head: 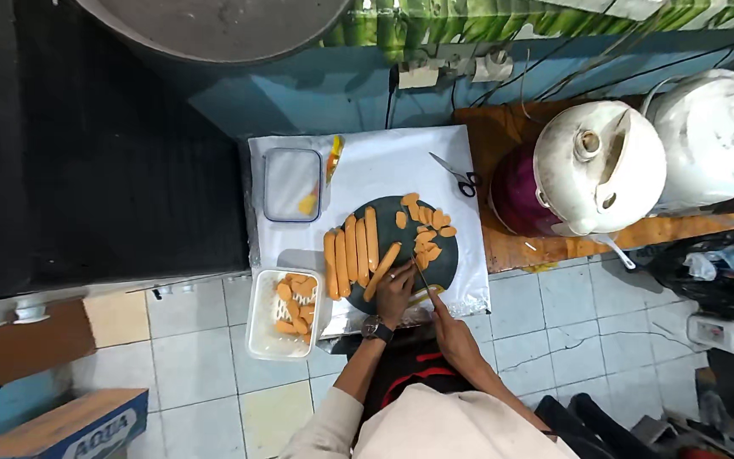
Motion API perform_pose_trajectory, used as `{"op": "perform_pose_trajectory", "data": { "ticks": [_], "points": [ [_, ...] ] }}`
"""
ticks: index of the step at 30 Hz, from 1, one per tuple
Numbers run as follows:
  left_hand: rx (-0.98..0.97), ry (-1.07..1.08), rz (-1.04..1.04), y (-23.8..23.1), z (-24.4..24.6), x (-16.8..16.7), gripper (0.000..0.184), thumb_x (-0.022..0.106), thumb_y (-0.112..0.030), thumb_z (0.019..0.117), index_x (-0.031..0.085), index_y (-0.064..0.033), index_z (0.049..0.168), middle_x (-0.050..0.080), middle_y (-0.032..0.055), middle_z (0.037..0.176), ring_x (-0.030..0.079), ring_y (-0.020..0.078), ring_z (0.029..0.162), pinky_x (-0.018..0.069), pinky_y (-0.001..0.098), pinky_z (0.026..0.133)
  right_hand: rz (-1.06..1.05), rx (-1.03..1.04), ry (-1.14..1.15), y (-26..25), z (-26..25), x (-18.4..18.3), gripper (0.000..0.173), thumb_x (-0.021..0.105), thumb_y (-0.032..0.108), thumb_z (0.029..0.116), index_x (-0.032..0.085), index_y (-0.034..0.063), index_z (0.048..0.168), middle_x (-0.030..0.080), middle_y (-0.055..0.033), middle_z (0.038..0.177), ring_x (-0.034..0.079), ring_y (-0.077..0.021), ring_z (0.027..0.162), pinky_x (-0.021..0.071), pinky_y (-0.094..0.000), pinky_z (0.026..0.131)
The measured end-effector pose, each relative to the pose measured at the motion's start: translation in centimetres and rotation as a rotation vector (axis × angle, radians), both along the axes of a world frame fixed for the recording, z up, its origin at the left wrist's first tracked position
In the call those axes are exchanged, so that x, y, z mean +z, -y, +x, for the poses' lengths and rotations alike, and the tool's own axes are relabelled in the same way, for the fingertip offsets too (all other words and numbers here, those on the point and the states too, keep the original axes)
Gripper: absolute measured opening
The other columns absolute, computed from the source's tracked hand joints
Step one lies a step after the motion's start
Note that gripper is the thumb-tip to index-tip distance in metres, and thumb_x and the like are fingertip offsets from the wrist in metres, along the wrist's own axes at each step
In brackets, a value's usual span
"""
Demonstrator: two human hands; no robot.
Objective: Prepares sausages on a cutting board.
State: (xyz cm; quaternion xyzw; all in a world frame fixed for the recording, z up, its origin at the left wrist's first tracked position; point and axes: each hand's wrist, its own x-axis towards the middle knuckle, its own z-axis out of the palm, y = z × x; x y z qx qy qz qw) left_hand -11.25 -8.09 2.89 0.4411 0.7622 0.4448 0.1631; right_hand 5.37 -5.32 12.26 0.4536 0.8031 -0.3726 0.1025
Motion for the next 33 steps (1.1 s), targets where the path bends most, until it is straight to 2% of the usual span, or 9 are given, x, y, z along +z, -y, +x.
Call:
{"op": "perform_pose_trajectory", "data": {
  "ticks": [7, 11, 15, 23, 27, 29, 30, 32, 33],
  "points": [
    [0.019, 0.036, 0.001, -0.2, 0.1, 0.2, 0.017, 0.068, -0.012, 0.0975, 0.08, -0.0087, 0.108, 0.076, 0.0082, 0.118, 0.072, 0.0192, 0.112, 0.0572, 0.0385, 0.1, -0.135, -0.017, -0.031, -1.7, -1.5, -1.0, 0.054, 0.033, 0.031, 0.1118, 0.024, 0.0206, 0.164, 0.07, -0.0134, 0.085, 0.068, -0.0292, 0.069, 0.0577, -0.0488, 0.07],
    [0.045, 0.022, 0.024, -0.3, 0.1, -0.1, 0.015, 0.069, -0.011, 0.0959, 0.081, -0.008, 0.105, 0.077, 0.0099, 0.115, 0.074, 0.0208, 0.108, 0.0588, 0.0383, 0.097, -0.048, 0.043, 0.047, -1.2, -0.8, -0.9, 0.054, 0.033, 0.026, 0.1113, 0.026, 0.0199, 0.164, 0.071, -0.0142, 0.086, 0.07, -0.0328, 0.073, 0.058, -0.0507, 0.071],
    [0.029, -0.003, 0.028, -0.1, 0.1, -0.4, 0.018, 0.067, -0.007, 0.0969, 0.08, -0.0075, 0.108, 0.076, 0.011, 0.118, 0.073, 0.0214, 0.11, 0.0581, 0.0382, 0.099, 0.046, 0.031, 0.065, -2.1, -3.1, -1.4, 0.053, 0.036, 0.023, 0.11, 0.032, 0.022, 0.163, 0.074, -0.0162, 0.1, 0.072, -0.037, 0.086, 0.0578, -0.0544, 0.078],
    [-0.021, -0.08, 0.042, -0.6, 0.2, 0.0, 0.017, 0.069, -0.014, 0.0967, 0.08, -0.0108, 0.11, 0.075, 0.0094, 0.118, 0.072, 0.0204, 0.11, 0.0582, 0.0364, 0.098, 0.063, -0.191, -0.282, -1.1, 3.3, -0.9, 0.051, 0.038, 0.025, 0.1105, 0.037, 0.0073, 0.158, 0.071, -0.0121, 0.086, 0.067, -0.0242, 0.064, 0.0583, -0.046, 0.064],
    [-0.019, -0.185, -0.094, -2.6, 0.3, 2.3, 0.017, 0.07, -0.023, 0.0963, 0.08, -0.0133, 0.105, 0.075, 0.0091, 0.11, 0.072, 0.0246, 0.105, 0.0589, 0.0392, 0.093, 0.078, -0.333, -0.311, -0.7, 6.0, -1.6, 0.052, 0.038, 0.027, 0.1107, 0.035, 0.0088, 0.16, 0.066, -0.0085, 0.078, 0.059, -0.0183, 0.058, 0.0551, -0.0404, 0.058],
    [-0.124, -0.289, -0.193, -3.9, 0.3, 3.9, 0.025, 0.069, -0.031, 0.0956, 0.078, -0.015, 0.113, 0.072, 0.0109, 0.12, 0.064, 0.0335, 0.117, 0.053, 0.048, 0.1, 0.08, -0.368, -0.302, -0.5, 7.0, -1.9, 0.053, 0.038, 0.029, 0.1109, 0.034, 0.0104, 0.161, 0.065, -0.0085, 0.077, 0.059, -0.0178, 0.057, 0.0549, -0.0402, 0.058],
    [-0.199, -0.325, -0.258, -4.9, 0.2, 4.6, 0.038, 0.069, -0.04, 0.0947, 0.073, -0.0174, 0.125, 0.064, 0.0133, 0.136, 0.055, 0.0393, 0.128, 0.0453, 0.0554, 0.107, 0.083, -0.378, -0.301, -0.5, 7.4, -1.9, 0.053, 0.039, 0.029, 0.1109, 0.034, 0.011, 0.161, 0.065, -0.0086, 0.077, 0.059, -0.0173, 0.057, 0.055, -0.0396, 0.058],
    [-0.301, -0.397, -0.405, -7.1, -0.2, 5.3, 0.073, 0.069, -0.061, 0.0885, 0.052, -0.0269, 0.151, 0.033, 0.018, 0.164, 0.026, 0.0502, 0.149, 0.0231, 0.0715, 0.116, 0.09, -0.381, -0.303, -0.3, 7.8, -1.9, 0.053, 0.039, 0.03, 0.1108, 0.035, 0.0113, 0.16, 0.066, -0.0088, 0.078, 0.06, -0.0171, 0.058, 0.0554, -0.0397, 0.058],
    [-0.329, -0.432, -0.46, -8.1, -0.5, 5.1, 0.089, 0.07, -0.069, 0.0835, 0.04, -0.0305, 0.159, 0.018, 0.0201, 0.17, 0.009, 0.0545, 0.153, 0.0094, 0.0792, 0.116, 0.087, -0.377, -0.3, -0.1, 8.1, -1.8, 0.053, 0.039, 0.031, 0.1108, 0.035, 0.0119, 0.16, 0.066, -0.0087, 0.079, 0.06, -0.0173, 0.058, 0.0554, -0.04, 0.059]
  ]
}}
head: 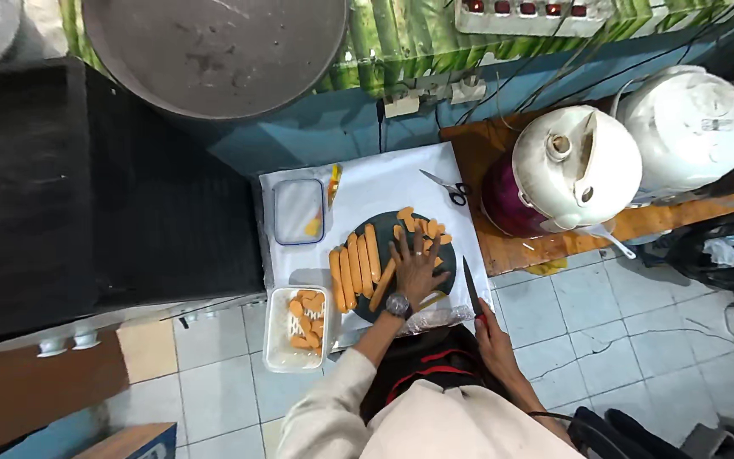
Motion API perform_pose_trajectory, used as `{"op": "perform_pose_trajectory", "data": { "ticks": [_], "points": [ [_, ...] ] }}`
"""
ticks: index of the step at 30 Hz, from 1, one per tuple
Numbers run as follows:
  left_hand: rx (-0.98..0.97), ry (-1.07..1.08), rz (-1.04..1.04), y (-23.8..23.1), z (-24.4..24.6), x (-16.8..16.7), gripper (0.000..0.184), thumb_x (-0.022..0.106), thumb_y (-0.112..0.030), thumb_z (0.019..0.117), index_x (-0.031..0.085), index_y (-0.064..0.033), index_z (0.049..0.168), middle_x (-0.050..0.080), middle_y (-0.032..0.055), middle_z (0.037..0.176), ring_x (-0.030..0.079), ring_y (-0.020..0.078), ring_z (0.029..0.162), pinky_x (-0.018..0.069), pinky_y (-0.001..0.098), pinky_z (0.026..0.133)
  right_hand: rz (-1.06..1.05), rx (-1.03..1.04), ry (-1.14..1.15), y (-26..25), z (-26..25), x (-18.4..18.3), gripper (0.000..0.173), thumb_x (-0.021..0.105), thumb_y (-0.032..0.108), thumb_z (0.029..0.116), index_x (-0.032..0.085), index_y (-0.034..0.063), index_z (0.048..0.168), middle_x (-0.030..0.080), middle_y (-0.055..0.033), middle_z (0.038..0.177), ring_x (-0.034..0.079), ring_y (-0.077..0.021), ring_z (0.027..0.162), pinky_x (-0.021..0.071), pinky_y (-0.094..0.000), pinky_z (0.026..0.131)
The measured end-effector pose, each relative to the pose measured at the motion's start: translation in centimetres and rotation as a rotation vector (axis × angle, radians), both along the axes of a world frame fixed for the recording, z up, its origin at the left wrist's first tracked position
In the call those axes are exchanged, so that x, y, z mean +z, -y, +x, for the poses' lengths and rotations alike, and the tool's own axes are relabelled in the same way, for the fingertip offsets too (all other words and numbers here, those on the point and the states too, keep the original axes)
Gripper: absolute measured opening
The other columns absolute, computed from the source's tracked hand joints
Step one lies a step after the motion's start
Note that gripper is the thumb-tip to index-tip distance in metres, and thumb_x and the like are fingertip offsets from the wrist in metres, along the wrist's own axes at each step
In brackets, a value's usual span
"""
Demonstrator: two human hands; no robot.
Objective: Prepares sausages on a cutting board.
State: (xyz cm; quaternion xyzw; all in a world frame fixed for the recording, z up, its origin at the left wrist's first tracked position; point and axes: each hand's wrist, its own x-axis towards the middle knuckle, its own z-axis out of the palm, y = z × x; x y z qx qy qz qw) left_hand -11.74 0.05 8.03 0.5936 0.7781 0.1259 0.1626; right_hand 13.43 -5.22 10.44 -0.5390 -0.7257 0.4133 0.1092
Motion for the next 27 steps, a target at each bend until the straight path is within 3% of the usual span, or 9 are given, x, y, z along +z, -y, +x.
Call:
{"op": "perform_pose_trajectory", "data": {
  "ticks": [2, 5, 8, 11, 13, 16, 22, 25, 27],
  "points": [
    [-0.024, -0.093, -0.045, -2.3, -1.0, -0.8, 0.109, 0.068, -0.083, 0.0721, 0.029, -0.0353, 0.163, 0.004, 0.0218, 0.171, -0.006, 0.0579, 0.152, -0.0006, 0.0868, 0.109, 0.015, -0.001, -0.004, 0.1, 0.3, 0.0, 0.053, 0.04, 0.032, 0.1106, 0.036, 0.0116, 0.16, 0.067, -0.009, 0.078, 0.061, -0.0186, 0.058, 0.0553, -0.0413, 0.058],
    [-0.086, -0.156, -0.047, -5.6, -2.7, -0.7, 0.118, 0.063, -0.092, 0.0627, 0.023, -0.043, 0.162, 0.005, 0.0251, 0.17, -0.004, 0.0607, 0.151, 0.002, 0.0894, 0.105, 0.025, -0.04, -0.022, 0.1, 0.4, 0.0, 0.053, 0.039, 0.031, 0.1106, 0.036, 0.0105, 0.16, 0.067, -0.0098, 0.079, 0.061, -0.0193, 0.059, 0.0557, -0.0417, 0.059],
    [-0.153, -0.117, 0.011, -7.0, -4.0, -0.6, 0.099, 0.05, -0.089, 0.0801, 0.03, -0.0372, 0.162, 0.02, 0.0204, 0.169, 0.007, 0.0568, 0.153, 0.0025, 0.0883, 0.107, 0.015, -0.09, -0.025, 0.8, 1.0, 0.1, 0.053, 0.039, 0.029, 0.1108, 0.036, 0.008, 0.159, 0.069, -0.0126, 0.083, 0.064, -0.0214, 0.062, 0.0565, -0.043, 0.062],
    [-0.132, -0.022, 0.029, -8.4, -6.8, -0.6, 0.064, 0.032, -0.068, 0.1026, 0.043, -0.0351, 0.157, 0.035, 0.0127, 0.165, 0.022, 0.0473, 0.153, 0.0102, 0.0833, 0.112, 0.003, -0.138, -0.039, 1.1, 1.2, -0.3, 0.053, 0.038, 0.029, 0.111, 0.036, 0.0073, 0.159, 0.069, -0.0124, 0.084, 0.062, -0.0206, 0.062, 0.0556, -0.0418, 0.062],
    [-0.173, 0.031, -0.041, -9.0, -8.5, -0.9, 0.056, 0.03, -0.059, 0.1068, 0.049, -0.0328, 0.153, 0.037, 0.0137, 0.164, 0.024, 0.0462, 0.153, 0.0156, 0.0794, 0.113, -0.004, -0.17, -0.043, 1.5, 1.5, -0.6, 0.052, 0.038, 0.03, 0.1111, 0.037, 0.0086, 0.159, 0.069, -0.0126, 0.085, 0.062, -0.02, 0.062, 0.0557, -0.0411, 0.062],
    [-0.34, 0.04, -0.096, -8.6, -9.7, -0.7, 0.054, 0.028, -0.055, 0.1082, 0.055, -0.0318, 0.149, 0.035, 0.0116, 0.165, 0.019, 0.0481, 0.154, 0.0136, 0.0771, 0.116, -0.011, -0.175, -0.057, 1.7, 1.7, -0.9, 0.053, 0.038, 0.03, 0.1111, 0.036, 0.0094, 0.159, 0.067, -0.0115, 0.082, 0.06, -0.0187, 0.06, 0.0544, -0.0402, 0.06],
    [-0.544, 0.053, -0.15, -6.5, -9.1, -0.1, 0.061, 0.031, -0.06, 0.1065, 0.038, -0.0317, 0.16, 0.028, 0.0077, 0.169, 0.014, 0.0428, 0.157, 0.0033, 0.0754, 0.119, -0.017, -0.117, -0.039, 1.1, 1.7, -0.9, 0.054, 0.037, 0.033, 0.1111, 0.035, 0.0113, 0.16, 0.068, -0.0115, 0.081, 0.062, -0.0211, 0.061, 0.0554, -0.043, 0.062],
    [-0.5, 0.125, -0.023, -5.7, -8.9, 0.1, 0.049, 0.04, -0.038, 0.109, 0.049, -0.0211, 0.154, 0.036, 0.0144, 0.164, 0.022, 0.0404, 0.155, 0.015, 0.0631, 0.124, -0.017, -0.051, -0.024, 0.4, 1.6, -0.5, 0.053, 0.039, 0.033, 0.1107, 0.037, 0.0126, 0.16, 0.068, -0.0112, 0.079, 0.062, -0.0222, 0.06, 0.0553, -0.0446, 0.061],
    [-0.387, 0.15, 0.143, -4.6, -8.4, 0.8, 0.037, 0.05, -0.026, 0.1052, 0.065, -0.0152, 0.138, 0.057, 0.0135, 0.146, 0.044, 0.0348, 0.143, 0.0334, 0.0515, 0.12, -0.028, -0.015, -0.021, 0.0, 1.7, -0.2, 0.053, 0.039, 0.033, 0.1108, 0.036, 0.0136, 0.16, 0.068, -0.0109, 0.079, 0.063, -0.0225, 0.061, 0.0555, -0.0454, 0.061]
  ]
}}
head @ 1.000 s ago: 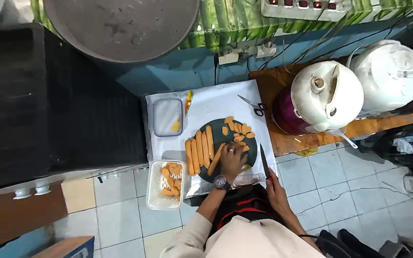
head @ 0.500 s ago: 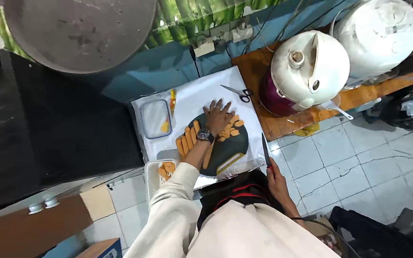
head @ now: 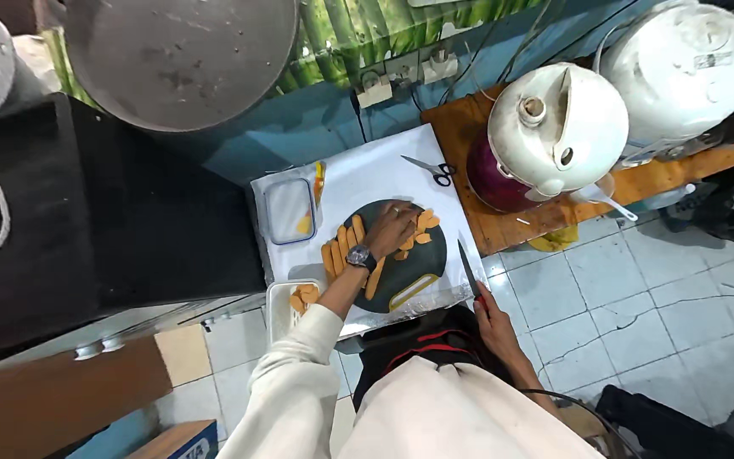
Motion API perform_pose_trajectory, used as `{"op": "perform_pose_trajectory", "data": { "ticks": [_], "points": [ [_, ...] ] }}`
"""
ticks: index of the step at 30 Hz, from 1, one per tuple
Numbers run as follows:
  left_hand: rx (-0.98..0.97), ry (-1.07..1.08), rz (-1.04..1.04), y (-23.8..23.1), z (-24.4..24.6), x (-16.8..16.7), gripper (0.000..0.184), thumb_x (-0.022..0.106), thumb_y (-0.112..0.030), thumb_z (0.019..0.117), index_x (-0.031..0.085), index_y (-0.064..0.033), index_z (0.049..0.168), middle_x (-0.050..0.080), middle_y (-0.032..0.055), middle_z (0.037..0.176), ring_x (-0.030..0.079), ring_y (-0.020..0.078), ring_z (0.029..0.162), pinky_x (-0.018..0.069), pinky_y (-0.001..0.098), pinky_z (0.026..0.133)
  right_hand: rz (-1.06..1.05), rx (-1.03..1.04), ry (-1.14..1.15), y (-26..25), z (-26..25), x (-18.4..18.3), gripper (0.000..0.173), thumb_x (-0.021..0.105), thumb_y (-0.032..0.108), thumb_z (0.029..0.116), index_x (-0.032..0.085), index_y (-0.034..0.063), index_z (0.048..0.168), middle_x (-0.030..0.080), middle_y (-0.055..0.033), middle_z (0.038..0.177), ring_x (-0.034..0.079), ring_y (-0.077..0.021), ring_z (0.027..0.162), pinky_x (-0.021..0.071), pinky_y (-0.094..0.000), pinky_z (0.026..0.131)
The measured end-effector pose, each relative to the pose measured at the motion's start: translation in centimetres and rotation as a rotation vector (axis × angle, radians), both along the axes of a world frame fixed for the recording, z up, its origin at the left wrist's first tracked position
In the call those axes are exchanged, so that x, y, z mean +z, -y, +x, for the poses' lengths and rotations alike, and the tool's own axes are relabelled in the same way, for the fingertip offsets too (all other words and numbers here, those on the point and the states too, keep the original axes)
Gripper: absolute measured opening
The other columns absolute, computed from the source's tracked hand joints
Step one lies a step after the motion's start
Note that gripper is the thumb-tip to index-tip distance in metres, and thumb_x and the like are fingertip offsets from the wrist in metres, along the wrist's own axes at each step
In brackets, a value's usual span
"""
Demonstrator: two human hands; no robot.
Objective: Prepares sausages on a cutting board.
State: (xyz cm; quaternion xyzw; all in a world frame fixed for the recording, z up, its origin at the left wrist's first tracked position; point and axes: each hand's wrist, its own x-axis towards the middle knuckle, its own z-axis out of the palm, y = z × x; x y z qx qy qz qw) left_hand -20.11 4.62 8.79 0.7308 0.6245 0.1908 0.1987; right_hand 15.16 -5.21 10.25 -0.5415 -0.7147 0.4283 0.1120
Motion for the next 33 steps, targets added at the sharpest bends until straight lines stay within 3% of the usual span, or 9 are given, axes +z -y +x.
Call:
{"op": "perform_pose_trajectory", "data": {
  "ticks": [4, 8, 14, 17, 19, 22, 26, 30, 33],
  "points": [
    [0.171, 0.017, -0.019, 1.9, 0.9, 0.8, 0.042, 0.065, -0.034, 0.0971, 0.067, -0.0146, 0.134, 0.062, 0.0142, 0.137, 0.052, 0.0349, 0.133, 0.0425, 0.0522, 0.112, 0.0, -0.01, -0.009, -0.2, 0.4, -0.2, 0.053, 0.039, 0.034, 0.1109, 0.036, 0.0153, 0.16, 0.068, -0.0105, 0.079, 0.062, -0.0214, 0.061, 0.0554, -0.0436, 0.061],
    [0.093, -0.226, -0.269, 1.6, 2.2, 0.4, 0.104, 0.071, -0.073, 0.0798, 0.022, -0.036, 0.164, 0.017, 0.0146, 0.171, 0.01, 0.0515, 0.154, 0.0109, 0.0797, 0.115, -0.022, 0.017, 0.007, -0.5, 0.1, -0.6, 0.053, 0.039, 0.034, 0.1106, 0.035, 0.0162, 0.161, 0.068, -0.0116, 0.08, 0.062, -0.0223, 0.062, 0.0553, -0.0444, 0.062],
    [-0.009, -0.273, -0.237, -0.3, 5.7, -0.4, 0.1, 0.061, -0.079, 0.0821, 0.02, -0.0395, 0.164, 0.006, 0.0097, 0.174, -0.003, 0.052, 0.155, 0.0026, 0.0828, 0.113, -0.003, 0.042, -0.021, -0.9, -0.9, -0.1, 0.053, 0.041, 0.032, 0.1102, 0.037, 0.0159, 0.16, 0.071, -0.0133, 0.084, 0.065, -0.0251, 0.064, 0.0565, -0.0468, 0.064],
    [0.007, -0.252, -0.126, -0.9, 6.1, -2.0, 0.071, 0.057, -0.071, 0.0911, 0.046, -0.039, 0.153, 0.031, 0.0094, 0.167, 0.01, 0.046, 0.156, 0.0068, 0.0756, 0.119, -0.002, 0.039, -0.014, -0.7, -1.1, -0.2, 0.052, 0.041, 0.033, 0.1103, 0.037, 0.0172, 0.16, 0.07, -0.0128, 0.081, 0.065, -0.0252, 0.063, 0.0563, -0.0471, 0.063],
    [0.03, -0.149, -0.009, -1.1, 5.9, -2.8, 0.047, 0.061, -0.056, 0.0968, 0.067, -0.0247, 0.131, 0.056, 0.0129, 0.145, 0.033, 0.0403, 0.149, 0.0212, 0.0647, 0.122, -0.003, 0.032, -0.029, -0.5, -1.2, -0.4, 0.052, 0.042, 0.033, 0.1102, 0.038, 0.0174, 0.16, 0.07, -0.0123, 0.08, 0.064, -0.0244, 0.062, 0.056, -0.0464, 0.063],
    [0.007, -0.042, 0.073, -0.8, 5.6, -2.5, 0.025, 0.066, -0.031, 0.0983, 0.072, -0.0082, 0.107, 0.063, 0.0171, 0.122, 0.056, 0.0351, 0.126, 0.0449, 0.0506, 0.11, -0.026, 0.035, -0.032, -0.2, -1.3, -0.4, 0.052, 0.042, 0.032, 0.1099, 0.039, 0.017, 0.159, 0.071, -0.0133, 0.084, 0.066, -0.0255, 0.065, 0.0569, -0.0477, 0.065],
    [-0.005, 0.033, 0.162, -0.4, 5.2, -3.0, 0.019, 0.066, -0.018, 0.0942, 0.069, -0.0029, 0.106, 0.064, 0.0189, 0.117, 0.064, 0.0334, 0.113, 0.0529, 0.0467, 0.1, -0.007, 0.046, -0.024, -0.3, -1.0, -0.3, 0.052, 0.042, 0.034, 0.1098, 0.039, 0.0176, 0.16, 0.071, -0.0118, 0.083, 0.065, -0.0237, 0.064, 0.0566, -0.0462, 0.064],
    [0.029, 0.002, 0.081, -0.1, 5.6, -2.6, 0.048, 0.07, -0.024, 0.0927, 0.062, -0.0107, 0.138, 0.061, 0.0182, 0.135, 0.059, 0.0344, 0.126, 0.0482, 0.049, 0.108, -0.015, 0.012, 0.003, -0.3, -0.3, 0.0, 0.052, 0.042, 0.034, 0.1099, 0.038, 0.0178, 0.16, 0.07, -0.0127, 0.083, 0.065, -0.0241, 0.065, 0.0562, -0.047, 0.065],
    [-0.104, -0.138, 0.098, -0.4, 5.6, -3.1, 0.035, 0.066, -0.043, 0.0953, 0.075, -0.0152, 0.114, 0.071, 0.011, 0.112, 0.064, 0.0307, 0.114, 0.0488, 0.0493, 0.103, -0.006, -0.007, 0.014, -0.3, 0.2, -0.2, 0.052, 0.042, 0.033, 0.1099, 0.038, 0.0189, 0.16, 0.07, -0.0123, 0.083, 0.064, -0.0233, 0.063, 0.0558, -0.0459, 0.063]
  ]
}}
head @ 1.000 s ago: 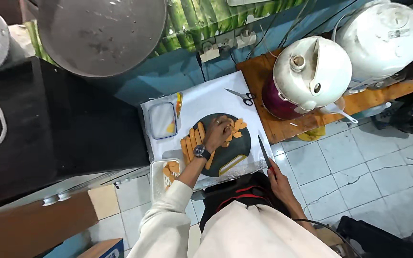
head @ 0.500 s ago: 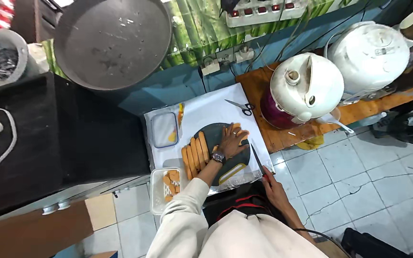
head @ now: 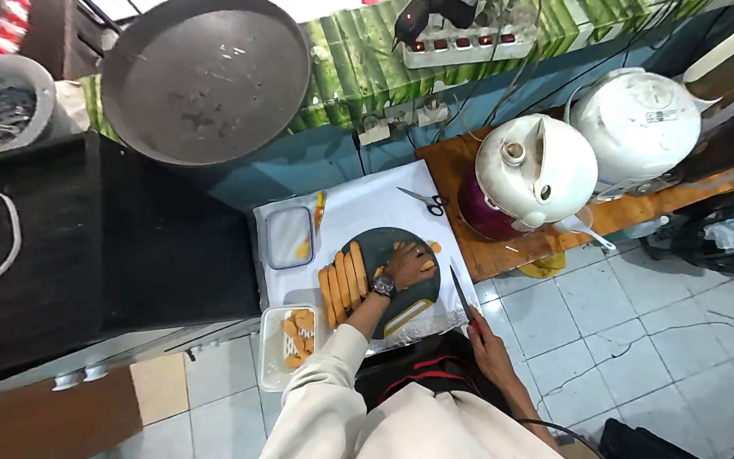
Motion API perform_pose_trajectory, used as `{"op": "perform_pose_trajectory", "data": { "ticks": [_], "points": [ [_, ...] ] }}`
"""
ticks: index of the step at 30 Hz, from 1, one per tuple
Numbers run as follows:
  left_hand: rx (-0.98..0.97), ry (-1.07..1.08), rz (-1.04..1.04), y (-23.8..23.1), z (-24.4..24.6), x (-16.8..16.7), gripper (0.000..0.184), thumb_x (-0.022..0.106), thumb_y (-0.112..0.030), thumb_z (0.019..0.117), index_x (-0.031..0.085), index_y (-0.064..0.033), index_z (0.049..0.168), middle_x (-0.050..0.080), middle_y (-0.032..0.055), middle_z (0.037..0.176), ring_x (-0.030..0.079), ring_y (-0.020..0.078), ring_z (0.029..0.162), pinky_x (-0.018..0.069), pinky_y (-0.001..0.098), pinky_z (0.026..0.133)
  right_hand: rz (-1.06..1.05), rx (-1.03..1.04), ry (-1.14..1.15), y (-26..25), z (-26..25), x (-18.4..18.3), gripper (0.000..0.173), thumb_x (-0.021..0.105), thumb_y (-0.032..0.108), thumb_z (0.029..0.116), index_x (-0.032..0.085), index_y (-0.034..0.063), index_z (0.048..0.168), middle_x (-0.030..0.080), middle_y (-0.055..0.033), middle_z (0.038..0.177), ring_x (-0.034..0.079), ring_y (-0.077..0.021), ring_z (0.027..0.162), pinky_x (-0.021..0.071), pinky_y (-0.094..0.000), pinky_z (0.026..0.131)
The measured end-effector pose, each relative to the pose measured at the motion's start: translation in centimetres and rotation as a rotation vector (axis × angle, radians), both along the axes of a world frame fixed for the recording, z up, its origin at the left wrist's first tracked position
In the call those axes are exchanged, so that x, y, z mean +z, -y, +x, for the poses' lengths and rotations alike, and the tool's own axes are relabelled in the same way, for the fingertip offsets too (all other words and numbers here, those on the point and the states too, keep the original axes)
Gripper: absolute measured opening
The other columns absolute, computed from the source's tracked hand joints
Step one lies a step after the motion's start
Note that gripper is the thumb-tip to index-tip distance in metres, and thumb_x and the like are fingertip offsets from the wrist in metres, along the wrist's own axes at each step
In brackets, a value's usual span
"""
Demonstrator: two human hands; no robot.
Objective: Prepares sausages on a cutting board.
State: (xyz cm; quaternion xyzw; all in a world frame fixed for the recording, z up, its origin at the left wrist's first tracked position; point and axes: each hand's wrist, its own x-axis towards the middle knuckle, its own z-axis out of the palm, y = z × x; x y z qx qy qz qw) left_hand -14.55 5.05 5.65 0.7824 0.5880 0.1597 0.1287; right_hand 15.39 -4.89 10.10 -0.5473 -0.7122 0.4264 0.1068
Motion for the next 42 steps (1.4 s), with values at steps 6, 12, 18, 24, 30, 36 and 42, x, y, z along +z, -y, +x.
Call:
{"op": "perform_pose_trajectory", "data": {
  "ticks": [6, 12, 18, 24, 30, 36, 42],
  "points": [
    [0.086, 0.179, 0.149, 0.8, 0.0, 0.3, 0.026, 0.072, -0.029, 0.0897, 0.072, -0.0038, 0.084, 0.072, 0.0132, 0.085, 0.073, 0.0274, 0.08, 0.0603, 0.0462, 0.072, 0.028, -0.034, -0.026, 0.3, 0.1, -0.2, 0.052, 0.043, 0.032, 0.1095, 0.04, 0.017, 0.159, 0.07, -0.0128, 0.083, 0.064, -0.0231, 0.063, 0.0557, -0.0455, 0.062],
    [0.776, 1.389, -0.17, 3.7, -0.1, 5.4, 0.026, 0.053, -0.045, 0.104, 0.061, -0.0202, 0.099, 0.052, -0.0015, 0.067, 0.047, 0.0088, 0.049, 0.0447, 0.0262, 0.045, 0.049, -0.062, -0.028, 0.5, 0.4, -0.3, 0.052, 0.043, 0.031, 0.1094, 0.039, 0.0151, 0.159, 0.069, -0.0135, 0.084, 0.063, -0.0231, 0.063, 0.0555, -0.0464, 0.062],
    [0.797, 1.913, 0.137, 12.2, -3.5, 10.9, 0.037, 0.043, -0.056, 0.1035, 0.056, -0.0266, 0.087, 0.046, -0.0081, 0.063, 0.041, 0.0032, 0.047, 0.0375, 0.0174, 0.043, 0.031, -0.012, -0.056, -0.1, 0.4, -0.2, 0.054, 0.043, 0.026, 0.109, 0.035, 0.0092, 0.16, 0.066, -0.0218, 0.093, 0.06, -0.0272, 0.064, 0.053, -0.0512, 0.061],
    [0.985, 0.842, 0.561, 24.6, -9.4, 10.4, 0.022, 0.068, -0.037, 0.0961, 0.065, -0.0156, 0.096, 0.064, -0.0039, 0.085, 0.06, 0.0041, 0.067, 0.0533, 0.0222, 0.059, 0.013, 0.1, -0.032, -1.4, 0.4, -0.3, 0.054, 0.042, 0.026, 0.1092, 0.034, 0.0121, 0.161, 0.065, -0.0174, 0.088, 0.056, -0.0222, 0.059, 0.0507, -0.0452, 0.056],
    [0.992, 0.453, 0.172, 27.3, -11.3, 8.0, 0.032, 0.073, -0.029, 0.093, 0.074, -0.002, 0.111, 0.066, 0.0178, 0.126, 0.064, 0.0277, 0.118, 0.0522, 0.0489, 0.103, 0.053, 0.238, -0.025, -2.7, -0.8, 0.5, 0.051, 0.045, 0.024, 0.1088, 0.04, 0.0084, 0.158, 0.071, -0.0189, 0.095, 0.067, -0.0262, 0.069, 0.0572, -0.0487, 0.067],
    [1.037, 0.321, 0.229, 20.3, -5.0, 8.9, 0.026, 0.066, -0.018, 0.097, 0.074, 0.0033, 0.108, 0.069, 0.0237, 0.116, 0.065, 0.0367, 0.114, 0.0516, 0.0533, 0.1, 0.024, 0.136, -0.015, -3.1, -0.2, 0.7, 0.052, 0.045, 0.031, 0.1091, 0.042, 0.0042, 0.154, 0.069, -0.0153, 0.087, 0.064, -0.0236, 0.066, 0.0559, -0.0448, 0.065],
    [0.459, 0.1, -0.25, 7.7, 1.6, 5.6, 0.056, 0.072, -0.045, 0.0938, 0.061, -0.017, 0.141, 0.054, 0.019, 0.144, 0.053, 0.0412, 0.131, 0.0488, 0.0582, 0.105, -0.014, 0.062, 0.033, -1.6, 1.9, 0.9, 0.052, 0.045, 0.035, 0.1089, 0.047, 0.0033, 0.15, 0.07, -0.0165, 0.087, 0.067, -0.0277, 0.069, 0.0572, -0.0489, 0.069]
  ]
}}
